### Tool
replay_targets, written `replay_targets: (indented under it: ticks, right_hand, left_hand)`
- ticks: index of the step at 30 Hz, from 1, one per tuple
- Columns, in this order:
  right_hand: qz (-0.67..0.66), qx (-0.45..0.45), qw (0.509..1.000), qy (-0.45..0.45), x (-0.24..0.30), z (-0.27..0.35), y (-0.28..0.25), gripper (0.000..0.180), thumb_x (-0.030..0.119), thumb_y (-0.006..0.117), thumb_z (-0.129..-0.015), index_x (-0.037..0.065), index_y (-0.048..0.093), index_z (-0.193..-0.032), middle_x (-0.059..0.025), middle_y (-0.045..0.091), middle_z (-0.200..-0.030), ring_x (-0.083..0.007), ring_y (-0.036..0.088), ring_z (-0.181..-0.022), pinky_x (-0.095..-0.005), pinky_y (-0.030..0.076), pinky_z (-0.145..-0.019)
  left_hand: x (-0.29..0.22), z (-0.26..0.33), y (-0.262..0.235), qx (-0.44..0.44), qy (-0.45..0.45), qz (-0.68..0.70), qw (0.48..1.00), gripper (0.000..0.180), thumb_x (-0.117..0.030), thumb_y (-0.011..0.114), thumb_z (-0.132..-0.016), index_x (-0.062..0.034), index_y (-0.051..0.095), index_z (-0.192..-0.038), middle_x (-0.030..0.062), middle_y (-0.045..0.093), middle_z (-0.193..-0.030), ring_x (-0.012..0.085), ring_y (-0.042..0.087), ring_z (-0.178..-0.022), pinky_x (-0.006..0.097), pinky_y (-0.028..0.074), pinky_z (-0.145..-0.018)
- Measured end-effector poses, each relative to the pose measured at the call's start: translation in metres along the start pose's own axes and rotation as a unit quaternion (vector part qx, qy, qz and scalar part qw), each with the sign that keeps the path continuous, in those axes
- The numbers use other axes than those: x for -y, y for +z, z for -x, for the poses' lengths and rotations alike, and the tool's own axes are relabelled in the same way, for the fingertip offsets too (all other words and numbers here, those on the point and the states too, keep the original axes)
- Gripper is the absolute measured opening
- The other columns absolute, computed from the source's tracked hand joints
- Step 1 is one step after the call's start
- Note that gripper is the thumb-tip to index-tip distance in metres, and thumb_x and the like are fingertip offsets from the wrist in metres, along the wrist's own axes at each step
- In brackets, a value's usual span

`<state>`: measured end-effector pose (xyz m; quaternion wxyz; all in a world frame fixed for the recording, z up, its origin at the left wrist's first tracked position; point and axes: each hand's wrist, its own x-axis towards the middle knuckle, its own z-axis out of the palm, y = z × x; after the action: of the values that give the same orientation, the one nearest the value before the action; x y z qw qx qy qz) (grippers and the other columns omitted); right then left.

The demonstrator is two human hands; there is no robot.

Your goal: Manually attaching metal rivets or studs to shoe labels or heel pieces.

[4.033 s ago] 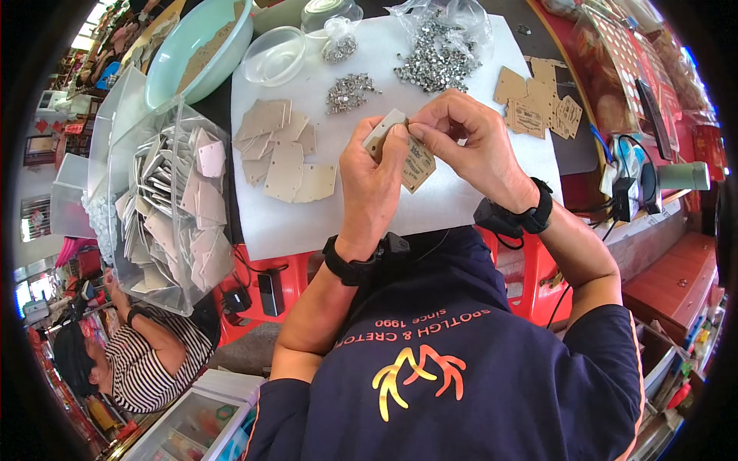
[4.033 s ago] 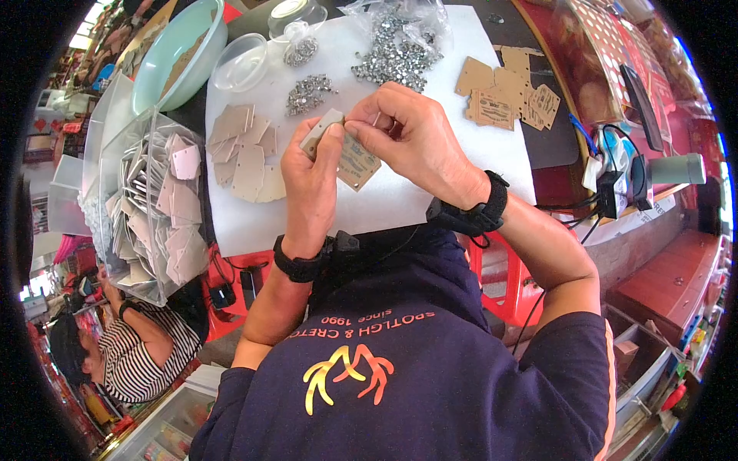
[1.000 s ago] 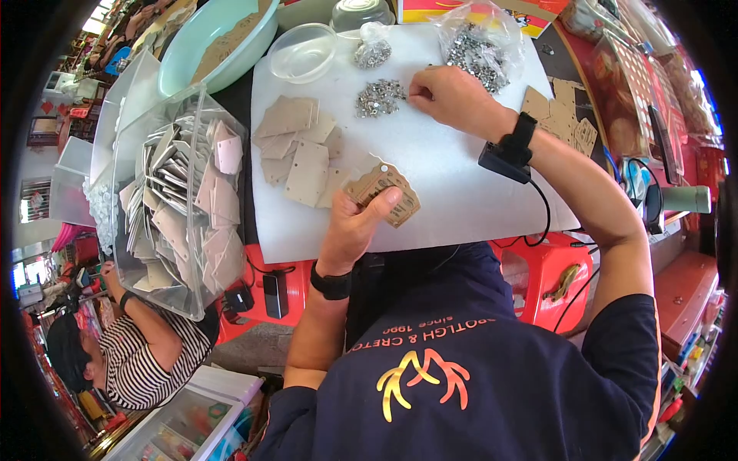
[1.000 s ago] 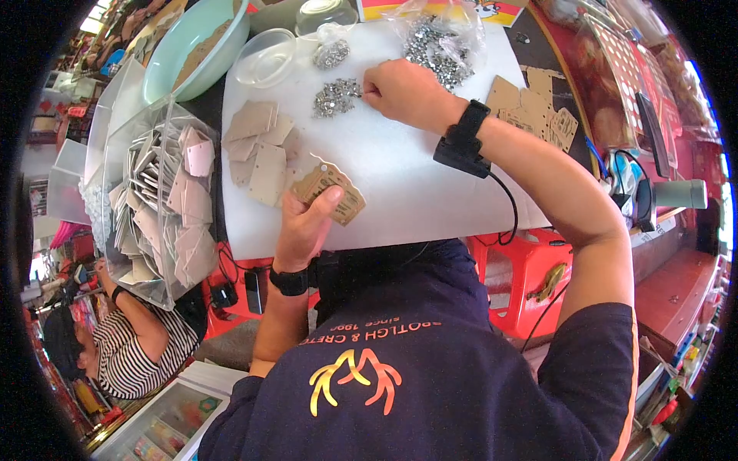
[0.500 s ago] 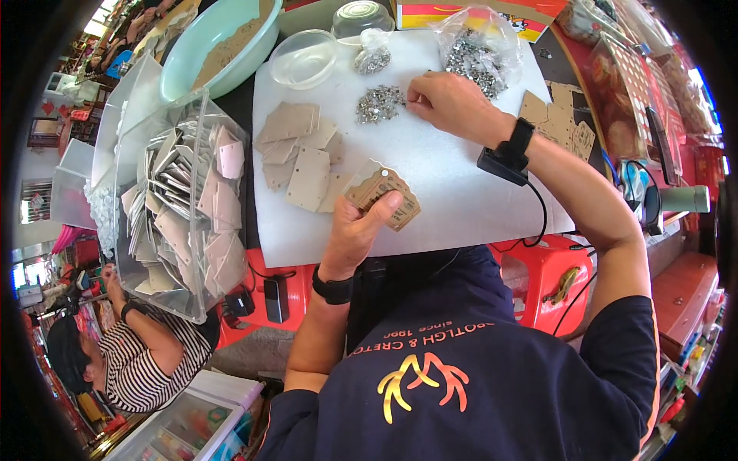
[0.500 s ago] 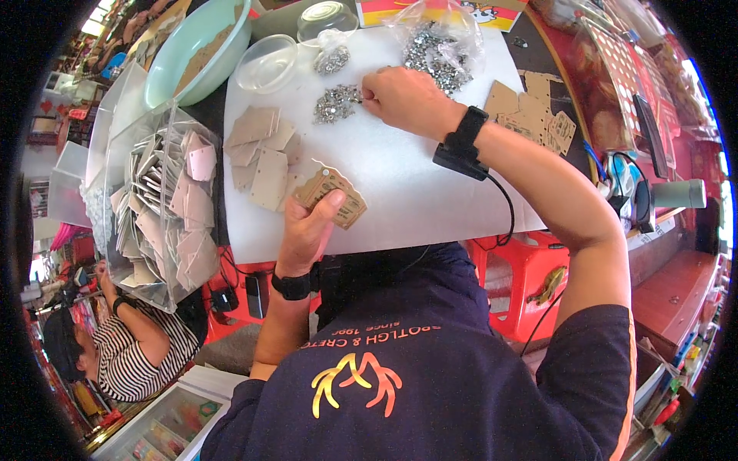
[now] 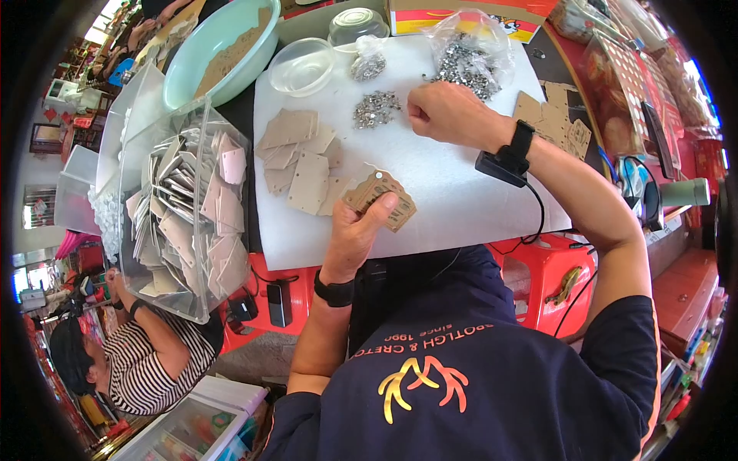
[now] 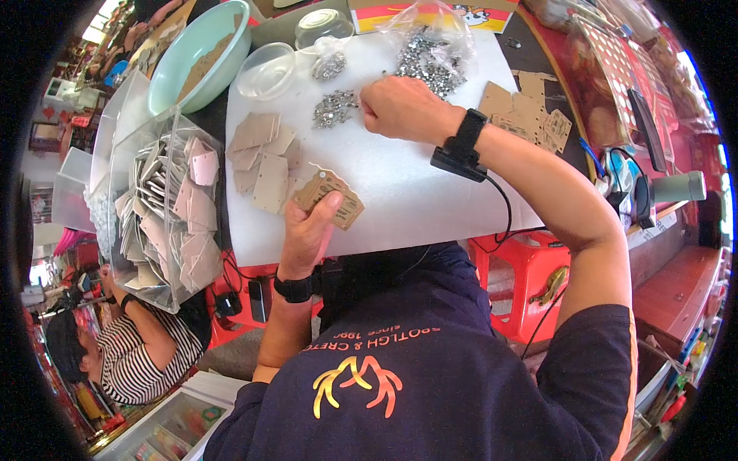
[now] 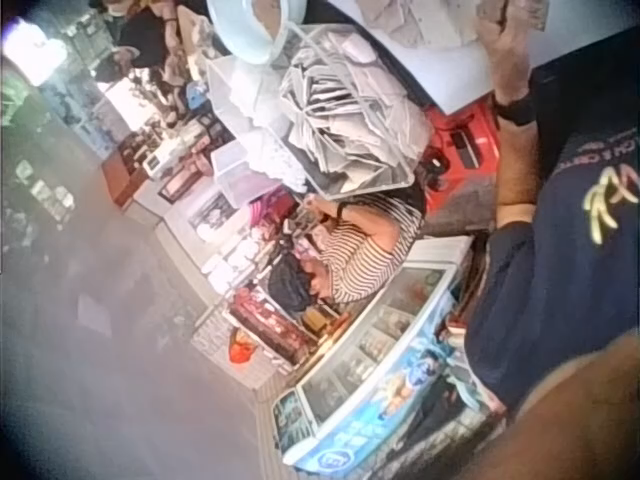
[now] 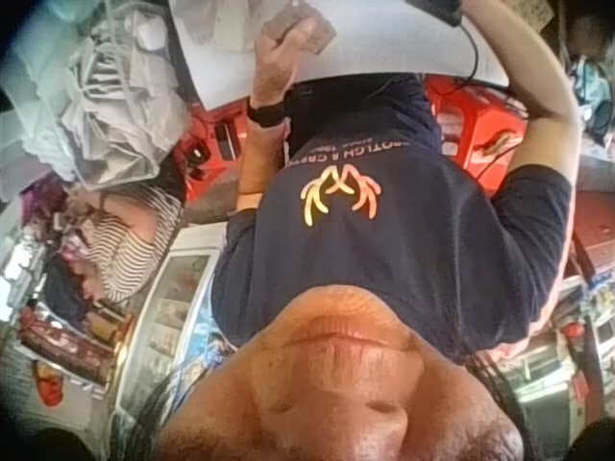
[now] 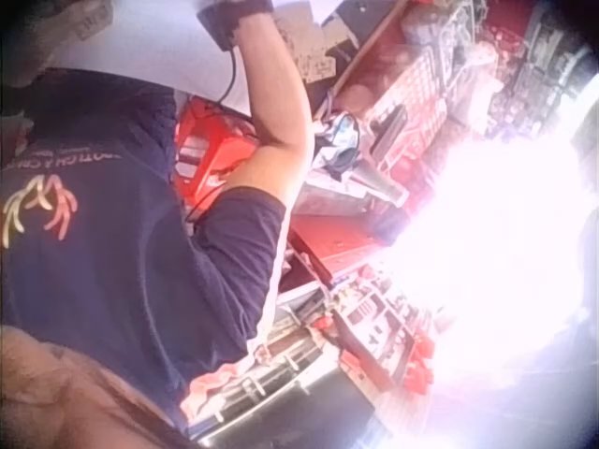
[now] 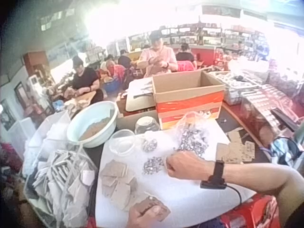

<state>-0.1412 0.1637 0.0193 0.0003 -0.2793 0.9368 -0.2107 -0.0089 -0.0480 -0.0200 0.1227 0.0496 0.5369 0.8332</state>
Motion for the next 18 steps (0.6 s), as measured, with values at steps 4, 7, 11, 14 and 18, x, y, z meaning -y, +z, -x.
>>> replay_targets:
  ticks: [4,7,11,14,18]
  right_hand:
    - [-0.032,0.089,0.995,-0.040,0.003,0.006,-0.007,0.011,0.013,0.059,-0.079,0.002,0.060,-0.079,-0.0148,0.064,-0.074,-0.0343,0.063,-0.070,-0.0422,0.051,-0.066]
    - [-0.061,0.141,0.983,-0.098,0.004,0.019,-0.004,0.011,0.013,0.061,-0.077,0.002,0.061,-0.078,-0.0157,0.064,-0.075,-0.0350,0.063,-0.072,-0.0430,0.051,-0.065]
    - [-0.028,0.071,0.991,-0.114,0.016,0.034,0.000,0.016,0.016,0.065,-0.079,0.001,0.061,-0.075,-0.0168,0.065,-0.077,-0.0366,0.064,-0.074,-0.0444,0.052,-0.065]
    - [-0.039,0.030,0.994,-0.098,0.016,0.038,0.005,0.022,0.021,0.066,-0.082,0.001,0.062,-0.074,-0.0169,0.065,-0.078,-0.0372,0.065,-0.075,-0.0451,0.052,-0.067]
    - [-0.006,0.070,0.997,-0.029,0.020,0.040,0.005,0.024,0.024,0.067,-0.083,0.001,0.064,-0.077,-0.0184,0.066,-0.079,-0.0381,0.065,-0.076,-0.0463,0.052,-0.067]
  left_hand:
    - [-0.001,0.002,0.002,-0.019,0.002,0.029,0.999,0.018,-0.009,0.062,-0.093,-0.0021,0.063,-0.109,0.0013,0.064,-0.099,0.0091,0.059,-0.091,0.027,0.048,-0.082]
    - [-0.004,0.003,0.007,-0.037,-0.001,0.068,0.997,0.018,-0.010,0.062,-0.094,-0.0027,0.063,-0.111,0.0015,0.064,-0.101,0.0095,0.059,-0.093,0.027,0.048,-0.084]
    - [-0.008,0.004,0.013,-0.051,-0.008,0.091,0.994,0.019,-0.010,0.060,-0.095,-0.0037,0.062,-0.113,0.0015,0.063,-0.104,0.0097,0.058,-0.096,0.029,0.048,-0.086]
    - [-0.013,0.001,0.017,-0.048,0.002,0.108,0.993,0.020,-0.010,0.061,-0.095,-0.0036,0.061,-0.114,0.0019,0.063,-0.106,0.0097,0.058,-0.096,0.029,0.048,-0.086]
    - [-0.023,-0.004,0.024,-0.052,0.012,0.103,0.993,0.020,-0.010,0.061,-0.095,-0.0033,0.061,-0.114,0.0020,0.063,-0.106,0.0098,0.058,-0.097,0.028,0.048,-0.086]
